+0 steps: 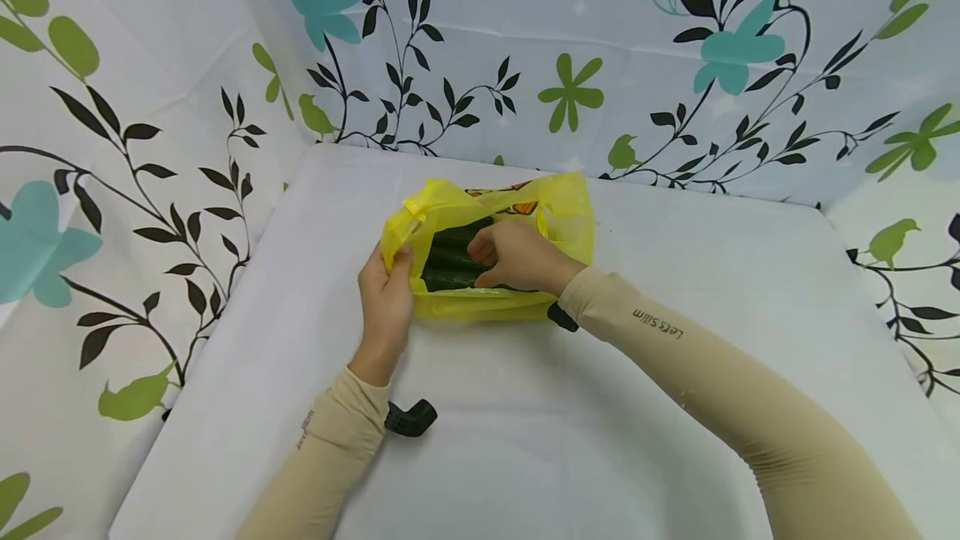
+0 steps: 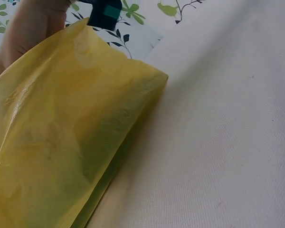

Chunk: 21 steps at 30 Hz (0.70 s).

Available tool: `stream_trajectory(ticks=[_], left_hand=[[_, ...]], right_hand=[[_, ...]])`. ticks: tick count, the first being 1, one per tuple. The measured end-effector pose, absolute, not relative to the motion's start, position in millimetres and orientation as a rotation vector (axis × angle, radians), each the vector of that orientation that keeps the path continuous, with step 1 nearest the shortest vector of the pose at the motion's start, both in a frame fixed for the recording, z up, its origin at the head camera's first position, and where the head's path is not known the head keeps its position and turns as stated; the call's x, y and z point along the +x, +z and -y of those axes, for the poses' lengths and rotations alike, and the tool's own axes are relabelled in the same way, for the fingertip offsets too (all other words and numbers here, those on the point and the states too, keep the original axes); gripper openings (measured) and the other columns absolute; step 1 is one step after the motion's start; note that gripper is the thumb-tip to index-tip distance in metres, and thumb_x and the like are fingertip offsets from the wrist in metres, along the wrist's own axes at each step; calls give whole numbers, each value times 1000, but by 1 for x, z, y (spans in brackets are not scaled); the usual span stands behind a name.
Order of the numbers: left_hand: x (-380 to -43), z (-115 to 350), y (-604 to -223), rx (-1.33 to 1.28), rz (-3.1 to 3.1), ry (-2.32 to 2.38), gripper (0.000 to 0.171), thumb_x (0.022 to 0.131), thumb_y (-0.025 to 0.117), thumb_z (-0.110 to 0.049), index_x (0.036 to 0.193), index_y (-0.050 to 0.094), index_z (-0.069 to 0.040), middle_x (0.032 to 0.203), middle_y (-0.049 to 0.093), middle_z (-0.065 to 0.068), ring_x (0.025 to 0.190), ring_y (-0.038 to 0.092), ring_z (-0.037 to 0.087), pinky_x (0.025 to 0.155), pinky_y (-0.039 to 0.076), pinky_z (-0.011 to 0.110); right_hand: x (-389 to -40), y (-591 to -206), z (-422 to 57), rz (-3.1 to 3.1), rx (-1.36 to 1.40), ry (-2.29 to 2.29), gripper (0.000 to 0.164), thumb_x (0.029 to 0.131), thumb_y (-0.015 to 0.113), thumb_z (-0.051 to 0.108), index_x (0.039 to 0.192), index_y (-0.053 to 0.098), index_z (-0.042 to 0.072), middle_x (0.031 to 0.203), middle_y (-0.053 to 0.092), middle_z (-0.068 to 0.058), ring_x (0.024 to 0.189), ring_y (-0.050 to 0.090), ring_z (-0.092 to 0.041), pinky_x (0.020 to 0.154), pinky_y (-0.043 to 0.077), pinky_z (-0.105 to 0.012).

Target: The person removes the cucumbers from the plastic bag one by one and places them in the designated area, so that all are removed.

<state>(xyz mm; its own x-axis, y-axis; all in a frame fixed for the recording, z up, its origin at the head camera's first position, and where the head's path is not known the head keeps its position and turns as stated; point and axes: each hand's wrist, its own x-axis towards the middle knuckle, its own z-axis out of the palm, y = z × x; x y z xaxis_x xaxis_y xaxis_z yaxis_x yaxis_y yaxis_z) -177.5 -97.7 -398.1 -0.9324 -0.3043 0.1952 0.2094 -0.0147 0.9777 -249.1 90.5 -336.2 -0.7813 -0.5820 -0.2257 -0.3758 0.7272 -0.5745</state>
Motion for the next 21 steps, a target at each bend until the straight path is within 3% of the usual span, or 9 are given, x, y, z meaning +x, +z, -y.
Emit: stream_trajectory(ticks=[8, 15, 21], left_hand=[[-178, 96, -399, 21, 1871, -2061, 34, 109, 45, -9, 140, 57, -2, 140, 58, 5, 134, 47, 15, 112, 35, 36], [-179, 96, -397, 21, 1884, -2057, 34, 109, 44, -11, 140, 59, -5, 143, 55, 4, 136, 45, 14, 112, 34, 37], [-179, 97, -398, 37, 1849, -2082, 34, 109, 43, -8, 139, 58, -1, 141, 58, 6, 135, 46, 15, 112, 34, 36]], right_hand=[[-249, -356, -101, -2532, -723, -653, 46, 90, 79, 12, 131, 64, -1, 123, 68, -11, 110, 66, -23, 94, 52, -32], [-251, -361, -105, -2522, -730, -674, 46, 89, 78, 9, 132, 64, 0, 123, 69, -10, 110, 66, -23, 94, 52, -31], [-250, -370, -99, -2521, -783, -569, 51, 90, 78, 10, 138, 61, 5, 131, 65, -8, 120, 60, -25, 101, 48, -36]])
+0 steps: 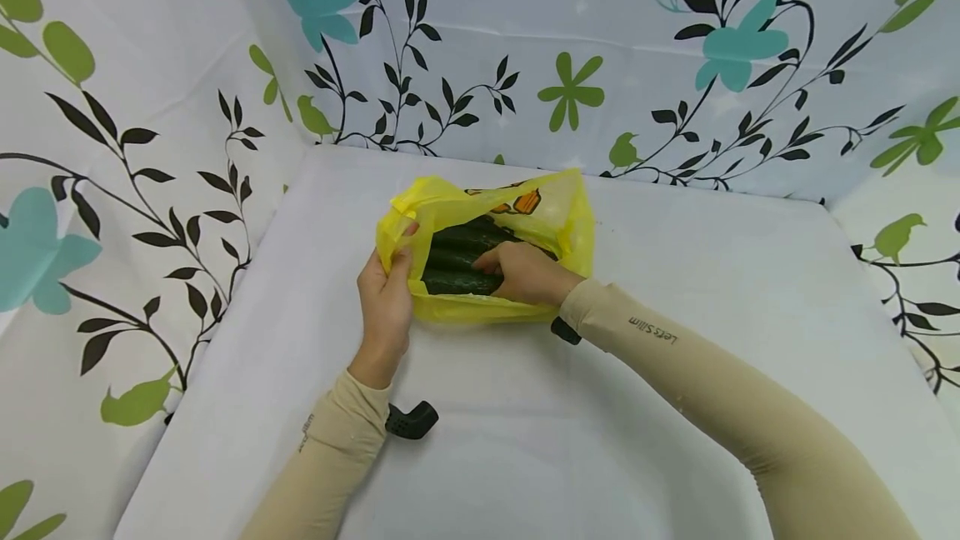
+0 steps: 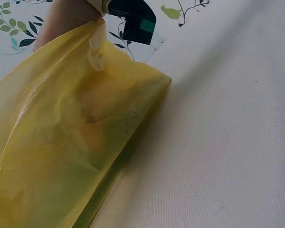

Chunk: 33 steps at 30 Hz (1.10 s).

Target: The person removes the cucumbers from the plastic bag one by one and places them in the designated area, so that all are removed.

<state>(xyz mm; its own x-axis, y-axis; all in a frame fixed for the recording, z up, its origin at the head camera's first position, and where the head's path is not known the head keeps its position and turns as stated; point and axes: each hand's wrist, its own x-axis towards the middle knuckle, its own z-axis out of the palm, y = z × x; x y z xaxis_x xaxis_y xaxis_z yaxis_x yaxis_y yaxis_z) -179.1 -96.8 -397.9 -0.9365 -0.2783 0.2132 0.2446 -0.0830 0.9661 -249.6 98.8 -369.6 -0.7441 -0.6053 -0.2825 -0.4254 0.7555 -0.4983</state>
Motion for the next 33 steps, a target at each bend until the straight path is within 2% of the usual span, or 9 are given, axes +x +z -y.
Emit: stream_trajectory(ticks=[9, 15, 20, 25, 29, 31, 33], left_hand=[[-174, 97, -395, 79, 1850, -2118, 35, 109, 44, -10, 141, 56, -3, 142, 56, 2, 136, 45, 14, 112, 34, 37], [-173, 98, -394, 91, 1866, -2088, 35, 109, 43, -8, 140, 59, -5, 143, 55, 3, 135, 45, 14, 112, 33, 36], [-172, 98, -392, 81, 1856, -2077, 35, 109, 43, -8, 141, 58, -4, 143, 55, 5, 135, 45, 15, 112, 33, 36], [-170, 98, -391, 126, 1883, -2005, 34, 108, 46, -10, 139, 57, -1, 129, 60, 7, 122, 52, 15, 105, 39, 33], [-171, 98, -391, 93, 1921, -1897, 39, 108, 45, -5, 146, 50, 0, 138, 57, 6, 126, 51, 14, 108, 38, 31], [-171, 99, -390, 75, 1924, -1866, 44, 107, 45, -2, 151, 44, -4, 150, 49, 0, 136, 44, 11, 112, 35, 30], [-171, 100, -389, 76, 1928, -1845, 45, 107, 44, 0, 151, 44, -6, 152, 47, -1, 139, 42, 10, 113, 34, 30]], right_hand=[[-239, -383, -92, -2686, -935, -306, 47, 88, 79, 7, 133, 67, 8, 121, 66, -10, 113, 58, -28, 102, 45, -41], [-235, -381, -94, -2696, -927, -327, 47, 88, 79, 5, 133, 67, 8, 125, 62, -12, 111, 60, -30, 96, 50, -41], [-235, -378, -97, -2662, -903, -399, 46, 89, 77, 3, 133, 66, 6, 126, 61, -13, 112, 61, -30, 97, 50, -41], [-236, -370, -105, -2608, -863, -518, 47, 89, 74, 0, 135, 64, 6, 127, 60, -12, 117, 58, -28, 96, 50, -39], [-238, -358, -113, -2590, -805, -632, 49, 87, 73, -3, 135, 64, 5, 133, 59, -12, 123, 56, -28, 93, 52, -39], [-239, -353, -117, -2579, -785, -682, 50, 86, 73, -4, 134, 64, 5, 136, 59, -12, 126, 54, -29, 94, 51, -40], [-239, -349, -120, -2579, -783, -705, 51, 85, 73, -4, 134, 64, 5, 137, 59, -12, 127, 53, -29, 96, 50, -42]])
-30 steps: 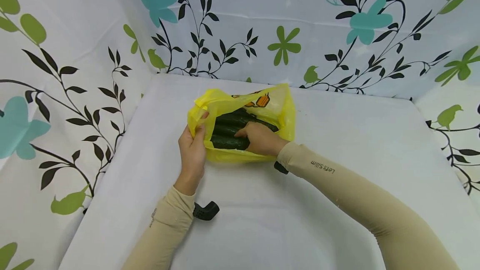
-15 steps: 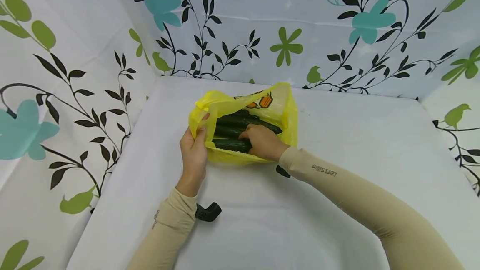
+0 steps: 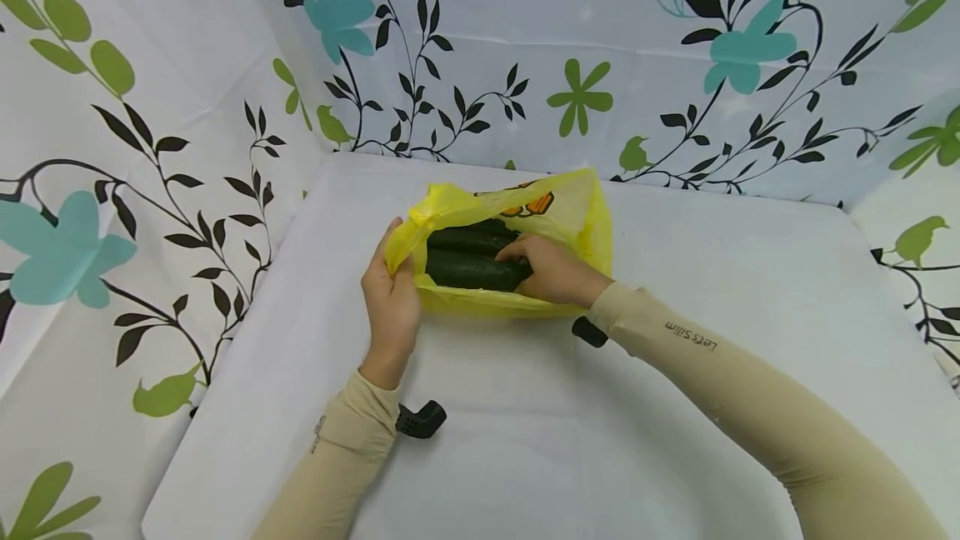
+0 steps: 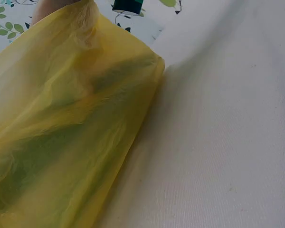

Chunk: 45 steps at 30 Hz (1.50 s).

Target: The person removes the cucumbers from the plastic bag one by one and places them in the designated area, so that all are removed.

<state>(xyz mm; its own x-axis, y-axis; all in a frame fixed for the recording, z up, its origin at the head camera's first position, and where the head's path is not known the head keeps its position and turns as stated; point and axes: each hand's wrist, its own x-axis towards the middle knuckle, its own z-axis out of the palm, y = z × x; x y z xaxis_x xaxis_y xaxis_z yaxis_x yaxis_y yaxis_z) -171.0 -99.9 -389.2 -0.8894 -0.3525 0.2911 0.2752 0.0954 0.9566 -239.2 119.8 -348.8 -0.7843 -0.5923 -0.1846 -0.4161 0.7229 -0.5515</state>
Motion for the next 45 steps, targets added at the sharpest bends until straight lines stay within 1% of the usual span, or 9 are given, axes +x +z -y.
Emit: stream_trajectory(ticks=[8, 12, 19, 22, 27, 31, 34, 39, 45], left_hand=[[-170, 104, -385, 119, 1874, -1883, 46, 105, 44, 4, 150, 46, -6, 152, 47, -3, 139, 41, 10, 114, 32, 29], [-169, 105, -384, 109, 1814, -1915, 45, 106, 43, 2, 151, 45, -4, 149, 50, 1, 135, 45, 13, 113, 34, 30], [-169, 104, -383, 163, 1731, -1983, 29, 107, 44, -3, 132, 56, 2, 115, 59, 9, 102, 56, 21, 94, 46, 34], [-168, 103, -383, 162, 1726, -2005, 25, 109, 44, -9, 127, 56, 3, 108, 57, 8, 97, 57, 22, 91, 47, 35], [-168, 102, -384, 146, 1727, -2023, 27, 109, 45, -13, 127, 56, 3, 106, 57, 6, 96, 56, 22, 90, 47, 34], [-168, 102, -383, 141, 1727, -2036, 27, 109, 44, -13, 127, 57, 4, 106, 56, 8, 94, 54, 23, 87, 45, 32], [-168, 101, -383, 150, 1726, -2043, 27, 109, 44, -14, 125, 58, 4, 103, 55, 9, 91, 54, 23, 85, 45, 31], [-167, 102, -383, 162, 1722, -2057, 29, 109, 45, -16, 125, 58, 3, 104, 55, 9, 91, 53, 20, 85, 45, 30], [-166, 101, -383, 173, 1707, -2090, 30, 109, 45, -14, 129, 56, 5, 107, 55, 10, 94, 52, 20, 88, 43, 31]], right_hand=[[-233, -338, -131, -2583, -769, -805, 51, 87, 76, 0, 136, 64, 7, 143, 52, -16, 122, 55, -33, 100, 47, -45], [-229, -333, -137, -2581, -754, -872, 52, 87, 76, 0, 136, 64, 9, 141, 51, -15, 122, 55, -32, 99, 48, -46], [-223, -322, -148, -2608, -787, -956, 51, 86, 78, 0, 134, 65, 10, 131, 57, -9, 118, 54, -30, 97, 47, -46], [-222, -318, -153, -2591, -832, -1039, 51, 86, 79, 0, 134, 64, 9, 132, 58, -9, 115, 53, -29, 97, 46, -46], [-221, -305, -159, -2491, -860, -1220, 55, 86, 80, 3, 137, 61, 6, 135, 58, -9, 117, 53, -28, 95, 48, -47], [-219, -291, -163, -2410, -803, -1372, 58, 87, 81, 6, 140, 58, 7, 138, 56, -6, 122, 55, -24, 96, 50, -41], [-218, -281, -163, -2261, -752, -1596, 56, 86, 79, 0, 139, 58, 5, 135, 58, -9, 124, 55, -25, 94, 52, -38], [-217, -267, -167, -1917, -723, -1992, 50, 88, 71, -12, 135, 60, 1, 135, 55, -16, 126, 52, -34, 99, 50, -40], [-216, -250, -181, -1667, -651, -2261, 50, 93, 62, -13, 140, 56, 4, 134, 52, -17, 122, 51, -34, 107, 44, -40]])
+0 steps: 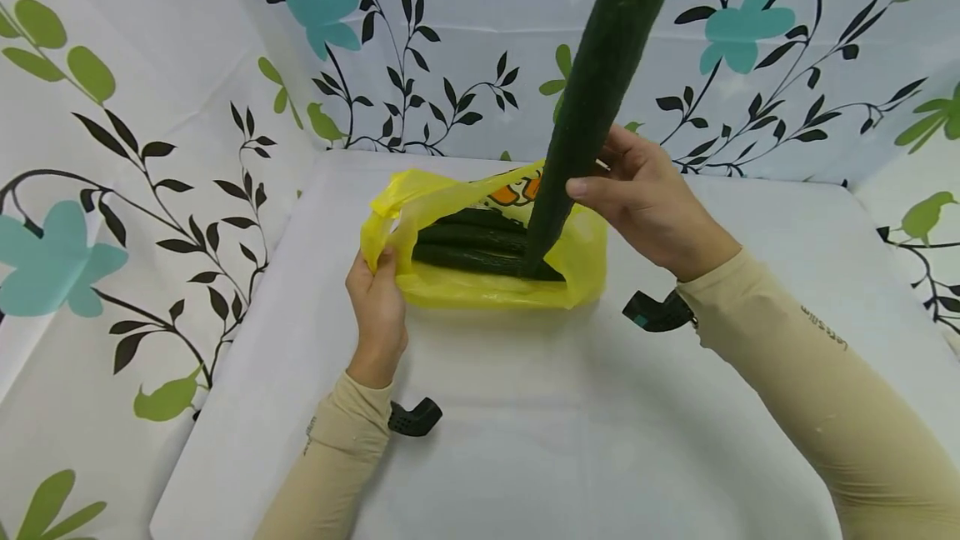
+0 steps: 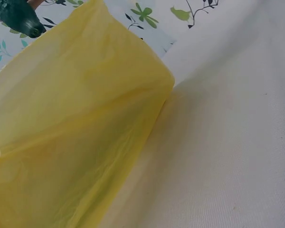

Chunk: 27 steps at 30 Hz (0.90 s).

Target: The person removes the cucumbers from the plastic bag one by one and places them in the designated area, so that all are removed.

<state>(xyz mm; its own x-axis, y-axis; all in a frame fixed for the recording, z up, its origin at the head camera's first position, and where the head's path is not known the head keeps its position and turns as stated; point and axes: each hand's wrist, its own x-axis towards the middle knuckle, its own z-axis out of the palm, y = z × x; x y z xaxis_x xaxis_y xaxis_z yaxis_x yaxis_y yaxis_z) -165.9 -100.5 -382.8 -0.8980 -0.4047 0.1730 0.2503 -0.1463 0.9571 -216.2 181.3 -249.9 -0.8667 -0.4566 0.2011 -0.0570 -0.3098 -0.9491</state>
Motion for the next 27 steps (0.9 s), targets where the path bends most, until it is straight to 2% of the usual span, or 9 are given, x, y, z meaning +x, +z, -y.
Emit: stream_trajectory(ticks=[3, 10, 18, 27], left_hand=[[-165, 101, -383, 174, 1712, -2092, 30, 109, 44, -14, 129, 56, 5, 108, 55, 10, 95, 52, 20, 89, 43, 31], [-165, 101, -384, 194, 1721, -2093, 30, 110, 43, -13, 131, 56, 5, 110, 55, 11, 97, 52, 20, 91, 42, 32], [-165, 102, -386, 193, 1700, -2104, 30, 109, 43, -13, 129, 56, 5, 108, 55, 10, 97, 53, 20, 91, 43, 31], [-164, 101, -387, 193, 1704, -2103, 29, 109, 43, -12, 129, 56, 5, 108, 55, 10, 97, 53, 20, 90, 43, 31]], right_hand=[[-216, -245, -188, -1553, -635, -2365, 51, 95, 59, -13, 143, 52, 5, 136, 52, -17, 123, 49, -33, 108, 43, -43], [-218, -235, -205, -1247, -653, -2559, 47, 96, 56, -15, 141, 51, -1, 138, 55, -20, 137, 42, -35, 115, 32, -48], [-218, -220, -229, -1158, -700, -2784, 40, 92, 60, -18, 130, 59, -5, 128, 61, -22, 135, 44, -38, 115, 30, -51], [-217, -211, -265, -1157, -701, -2928, 49, 87, 59, -26, 132, 56, -6, 126, 60, -24, 133, 46, -37, 115, 30, -50]])
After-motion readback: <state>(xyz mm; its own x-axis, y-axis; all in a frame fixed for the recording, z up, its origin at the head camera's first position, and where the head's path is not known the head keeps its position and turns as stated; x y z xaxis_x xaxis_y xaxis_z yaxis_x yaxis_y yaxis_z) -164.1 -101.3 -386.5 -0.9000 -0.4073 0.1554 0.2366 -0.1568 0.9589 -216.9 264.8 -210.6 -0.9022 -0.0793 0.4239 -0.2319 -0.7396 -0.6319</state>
